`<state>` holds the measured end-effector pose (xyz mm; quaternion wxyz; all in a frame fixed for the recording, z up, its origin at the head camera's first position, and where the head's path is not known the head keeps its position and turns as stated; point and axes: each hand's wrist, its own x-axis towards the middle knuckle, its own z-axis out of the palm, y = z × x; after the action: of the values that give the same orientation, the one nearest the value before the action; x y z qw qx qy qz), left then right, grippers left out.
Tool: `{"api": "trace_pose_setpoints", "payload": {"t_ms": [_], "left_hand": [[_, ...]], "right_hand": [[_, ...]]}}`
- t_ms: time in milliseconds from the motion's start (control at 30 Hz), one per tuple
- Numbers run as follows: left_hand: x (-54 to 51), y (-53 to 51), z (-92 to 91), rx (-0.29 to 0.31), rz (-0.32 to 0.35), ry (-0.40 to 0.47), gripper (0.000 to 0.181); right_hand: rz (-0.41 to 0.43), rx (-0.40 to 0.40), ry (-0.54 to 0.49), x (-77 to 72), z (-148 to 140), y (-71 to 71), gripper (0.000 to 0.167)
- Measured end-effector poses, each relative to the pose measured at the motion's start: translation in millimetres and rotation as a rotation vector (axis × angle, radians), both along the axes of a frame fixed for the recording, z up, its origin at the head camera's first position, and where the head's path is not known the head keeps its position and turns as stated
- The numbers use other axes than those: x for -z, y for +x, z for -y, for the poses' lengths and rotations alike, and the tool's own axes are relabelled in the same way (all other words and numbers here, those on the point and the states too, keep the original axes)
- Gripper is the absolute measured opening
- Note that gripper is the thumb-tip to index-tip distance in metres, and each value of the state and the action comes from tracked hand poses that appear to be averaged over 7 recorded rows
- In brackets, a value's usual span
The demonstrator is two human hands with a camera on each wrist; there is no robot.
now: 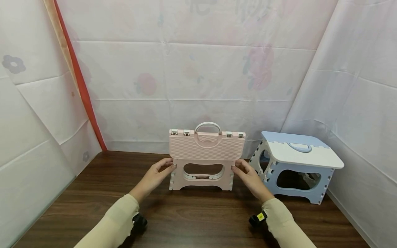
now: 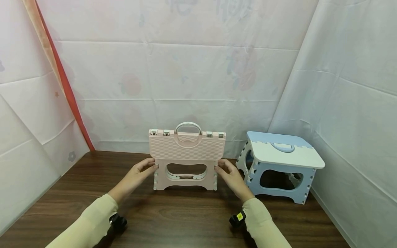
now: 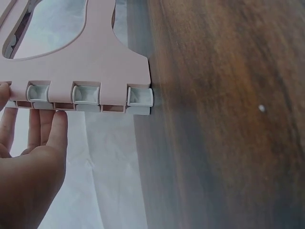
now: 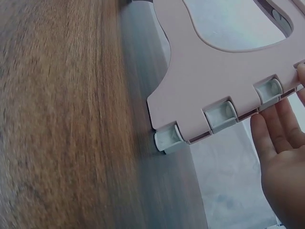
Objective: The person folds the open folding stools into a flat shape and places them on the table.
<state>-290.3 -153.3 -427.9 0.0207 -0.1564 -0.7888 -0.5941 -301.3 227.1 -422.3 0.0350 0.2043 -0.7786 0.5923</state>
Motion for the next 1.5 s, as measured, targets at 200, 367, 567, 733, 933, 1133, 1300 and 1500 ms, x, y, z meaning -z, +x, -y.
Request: {"api": "trace_pose_setpoints", "payload": {"t_ms": [200,367,567,733,933,1133,1300,1500], "left_hand": [[0.1,0.5,-0.6,0.009,-0.007,0.018,0.048],[1.7,0.6,-0.6,0.018,-0.004,0.033,0.048],[4.2,2.7,-1.4,0.024,-0.018,0.032,0.046],[5.6,3.9,-2.4,0.018,-0.037,0.023,0.043],[6.7,5.7,-3.0,0.012,-0.043,0.019,0.042],[7.2,9.3,-3.8,0.012,-0.048,0.021,0.042],[7.4,10.6,-4.3,0.004,-0.044,0.025,0.042],[6.2,11.9,-4.3,-0.006,-0.025,0.026,0.044]], "right_hand": [[-0.021,0.003,-0.003,0.8,0.1,0.4,0.03],[-0.036,0.007,-0.006,2.5,0.1,0.0,0.028],[-0.055,0.013,0.007,4.3,-0.7,2.4,0.026],[-0.066,0.013,-0.004,5.6,-1.2,4.1,0.025],[-0.069,0.018,0.001,7.9,-2.4,5.0,0.027],[-0.089,0.009,0.004,9.7,-3.4,6.5,0.026],[-0.084,0.012,-0.007,9.6,-2.9,8.7,0.026],[-0.059,0.025,-0.018,7.1,-0.9,10.4,0.029]]}}
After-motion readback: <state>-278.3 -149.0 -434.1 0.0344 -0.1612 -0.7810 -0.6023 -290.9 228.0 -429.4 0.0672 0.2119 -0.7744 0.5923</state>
